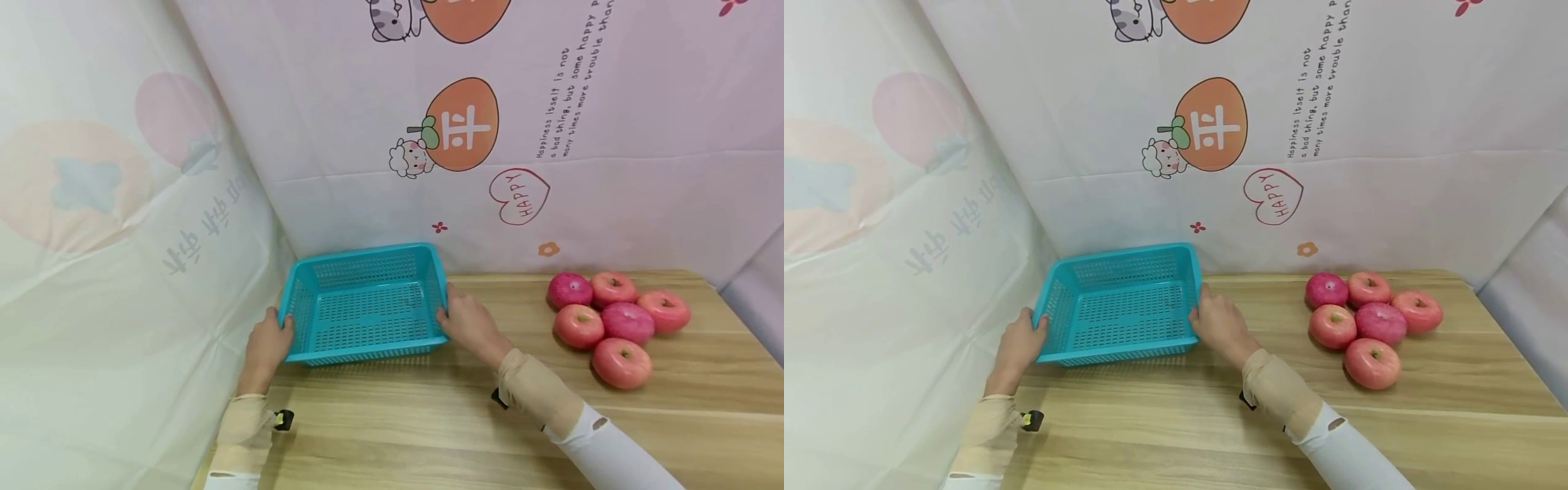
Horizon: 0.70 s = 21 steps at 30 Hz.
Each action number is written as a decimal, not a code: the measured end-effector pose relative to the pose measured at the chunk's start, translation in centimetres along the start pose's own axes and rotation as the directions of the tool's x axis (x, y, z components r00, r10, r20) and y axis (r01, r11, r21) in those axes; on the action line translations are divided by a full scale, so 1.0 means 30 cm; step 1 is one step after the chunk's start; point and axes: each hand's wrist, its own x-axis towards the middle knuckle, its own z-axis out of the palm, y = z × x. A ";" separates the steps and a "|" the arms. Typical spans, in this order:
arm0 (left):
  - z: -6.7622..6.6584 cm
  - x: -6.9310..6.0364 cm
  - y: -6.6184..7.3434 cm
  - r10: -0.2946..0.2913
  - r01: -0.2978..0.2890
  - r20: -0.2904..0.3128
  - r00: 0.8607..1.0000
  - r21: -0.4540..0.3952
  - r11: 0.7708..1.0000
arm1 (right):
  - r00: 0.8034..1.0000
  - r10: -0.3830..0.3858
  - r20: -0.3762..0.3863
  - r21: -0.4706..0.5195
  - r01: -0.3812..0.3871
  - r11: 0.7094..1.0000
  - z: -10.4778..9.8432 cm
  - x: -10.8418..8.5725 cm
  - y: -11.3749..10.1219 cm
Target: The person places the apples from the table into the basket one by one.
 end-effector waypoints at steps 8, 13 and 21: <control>0.010 0.002 0.013 -0.013 0.013 0.008 1.000 -0.021 1.000 | 1.000 0.022 0.015 0.011 -0.022 1.000 -0.010 -0.012 0.001; 0.017 0.011 0.018 -0.009 0.009 0.005 1.000 -0.017 1.000 | 0.999 0.040 0.022 0.016 -0.040 0.999 -0.018 -0.020 0.003; 0.027 0.015 0.032 -0.012 0.012 0.003 1.000 -0.031 0.999 | 0.998 0.050 0.023 0.026 -0.051 0.998 -0.024 -0.034 0.018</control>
